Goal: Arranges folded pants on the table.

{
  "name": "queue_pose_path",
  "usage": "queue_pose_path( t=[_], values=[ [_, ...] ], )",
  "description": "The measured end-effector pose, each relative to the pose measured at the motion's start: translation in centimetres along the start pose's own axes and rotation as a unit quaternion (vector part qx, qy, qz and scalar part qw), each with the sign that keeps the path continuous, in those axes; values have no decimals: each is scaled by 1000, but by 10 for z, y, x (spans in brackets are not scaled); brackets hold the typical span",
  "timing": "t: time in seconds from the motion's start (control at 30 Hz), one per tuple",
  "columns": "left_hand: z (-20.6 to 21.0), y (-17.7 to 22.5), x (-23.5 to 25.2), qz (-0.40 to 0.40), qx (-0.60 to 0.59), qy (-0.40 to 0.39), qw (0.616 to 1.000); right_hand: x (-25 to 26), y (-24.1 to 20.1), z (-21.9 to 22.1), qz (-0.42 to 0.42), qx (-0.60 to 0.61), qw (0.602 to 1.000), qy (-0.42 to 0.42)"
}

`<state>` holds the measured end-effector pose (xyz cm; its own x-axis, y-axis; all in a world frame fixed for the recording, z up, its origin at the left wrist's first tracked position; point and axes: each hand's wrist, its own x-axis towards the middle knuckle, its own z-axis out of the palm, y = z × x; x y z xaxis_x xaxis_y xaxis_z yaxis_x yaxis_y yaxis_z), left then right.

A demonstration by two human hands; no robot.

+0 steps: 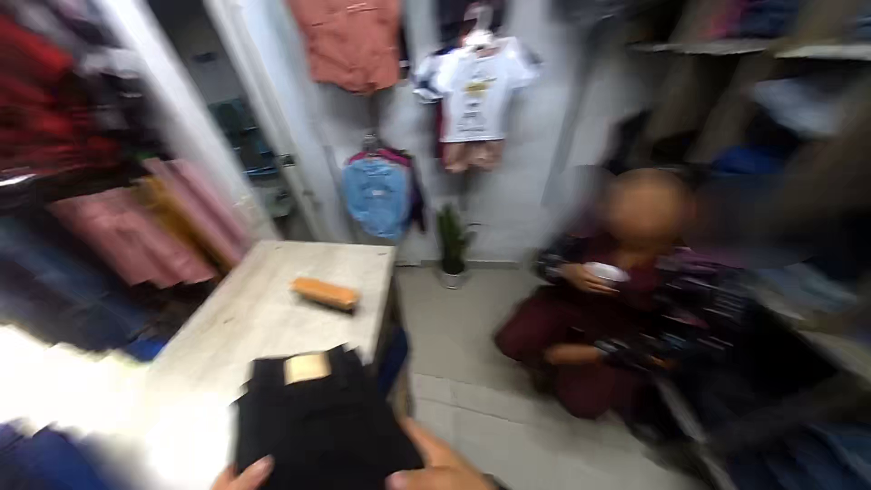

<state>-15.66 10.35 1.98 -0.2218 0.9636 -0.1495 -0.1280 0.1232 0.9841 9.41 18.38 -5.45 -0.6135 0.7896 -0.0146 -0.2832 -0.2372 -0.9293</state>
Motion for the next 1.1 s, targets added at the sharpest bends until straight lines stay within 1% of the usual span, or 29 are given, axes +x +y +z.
queue_pose_path(
  t=[0.07,0.13,0.2,0.27,0.3,0.37,0.4,0.47,0.53,0.6,0.67,0.7,0.77,0.8,0.87,0.93,1.0,1.1],
  values=[
    [-12,-4,-18,43,-55,-65,995,-1,-2,5,-79,-36,996,14],
    [-30,-12,-38,101,-74,-99,987,10,-13,20,-151,-99,983,41],
    [-39,-6,-68,141,-64,-62,986,28,-28,40,-208,-116,971,21],
    [-48,6,-103,206,-36,21,978,46,-45,66,-218,-106,970,-7],
    [-55,10,-120,255,-2,72,964,57,-53,77,-209,-101,973,-20],
    [-75,13,-152,340,105,187,916,83,-62,98,-173,-86,977,-87],
    [-86,13,-167,359,169,255,882,96,-64,116,-161,-58,977,-124],
    [-102,6,-193,340,269,405,805,118,-65,167,-150,19,968,-202],
    [-113,-9,-207,273,342,511,740,136,-63,222,-130,65,950,-278],
    [-122,-29,-207,232,425,555,677,152,-50,272,-94,60,945,-308],
    [-124,-43,-201,233,477,573,625,164,-24,309,-61,-6,945,-321],
    [-123,-46,-198,236,487,581,608,170,-9,322,-44,-67,941,-329],
    [-120,-46,-195,229,487,595,597,183,18,335,-16,-169,927,-334],
    [-119,-45,-194,220,484,598,600,188,24,336,-16,-201,922,-331],
    [-117,-41,-193,204,478,600,608,193,26,331,-41,-246,909,-335],
    [-117,-41,-194,198,467,600,619,191,27,321,-60,-264,904,-331],
    [-119,-40,-196,198,424,596,652,186,30,311,-95,-261,910,-308],
    [-122,-35,-200,209,326,586,712,186,34,296,-144,-238,922,-268]
  ],
)
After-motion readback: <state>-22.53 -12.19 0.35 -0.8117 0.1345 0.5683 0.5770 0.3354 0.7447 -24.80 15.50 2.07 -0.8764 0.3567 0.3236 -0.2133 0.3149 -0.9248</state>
